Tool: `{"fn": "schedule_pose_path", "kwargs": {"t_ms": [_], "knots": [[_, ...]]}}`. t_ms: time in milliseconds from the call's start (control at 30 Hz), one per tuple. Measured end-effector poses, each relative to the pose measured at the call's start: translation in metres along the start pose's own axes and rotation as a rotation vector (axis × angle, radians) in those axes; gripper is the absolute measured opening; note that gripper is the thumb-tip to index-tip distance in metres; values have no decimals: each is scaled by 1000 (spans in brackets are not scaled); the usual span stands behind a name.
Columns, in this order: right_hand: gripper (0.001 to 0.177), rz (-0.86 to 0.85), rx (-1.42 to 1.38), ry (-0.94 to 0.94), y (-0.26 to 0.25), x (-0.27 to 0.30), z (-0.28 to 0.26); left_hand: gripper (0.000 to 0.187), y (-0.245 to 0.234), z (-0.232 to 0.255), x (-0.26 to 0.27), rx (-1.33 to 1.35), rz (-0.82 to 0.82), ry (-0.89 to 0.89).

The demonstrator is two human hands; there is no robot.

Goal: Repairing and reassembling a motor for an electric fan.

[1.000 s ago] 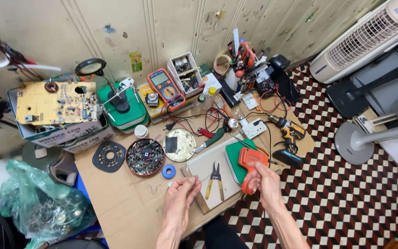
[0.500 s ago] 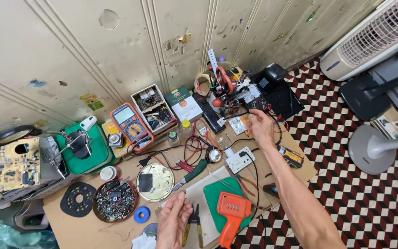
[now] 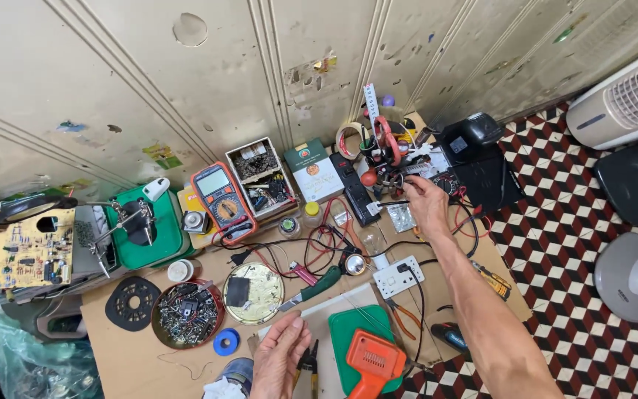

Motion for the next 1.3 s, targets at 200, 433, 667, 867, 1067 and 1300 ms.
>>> {"fn": "schedule_pose_path", "kwargs": {"t_ms": [200, 433, 667, 867, 1067, 1300], "knots": [[19, 131, 155, -278, -14, 17, -35, 32, -8, 2, 7, 58, 19, 17], [20, 219, 266, -411, -38, 28, -92, 33, -16, 8, 16, -3, 30, 32], [21, 371, 141, -218, -94, 53, -116, 40, 0, 43, 47, 17, 41, 106], [14, 255, -364, -399, -171, 70, -179, 42, 13, 89, 86, 56, -29, 252], [22, -511, -1070, -70, -2, 91, -199, 31, -6, 120, 125, 215, -52, 414], [28, -1119, -854, 576, 237, 302, -241, 33, -107, 167, 214, 338, 115, 652]]}}
Point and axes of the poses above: each hand's wrist, its own x-axis away from the middle knuckle, its own y-axis out of the palm, z = x × y, the point moved 10 cm from there along -x, towards the middle knuckle, and after that the axes turned 1 degree about z, right-handed, at the moved point
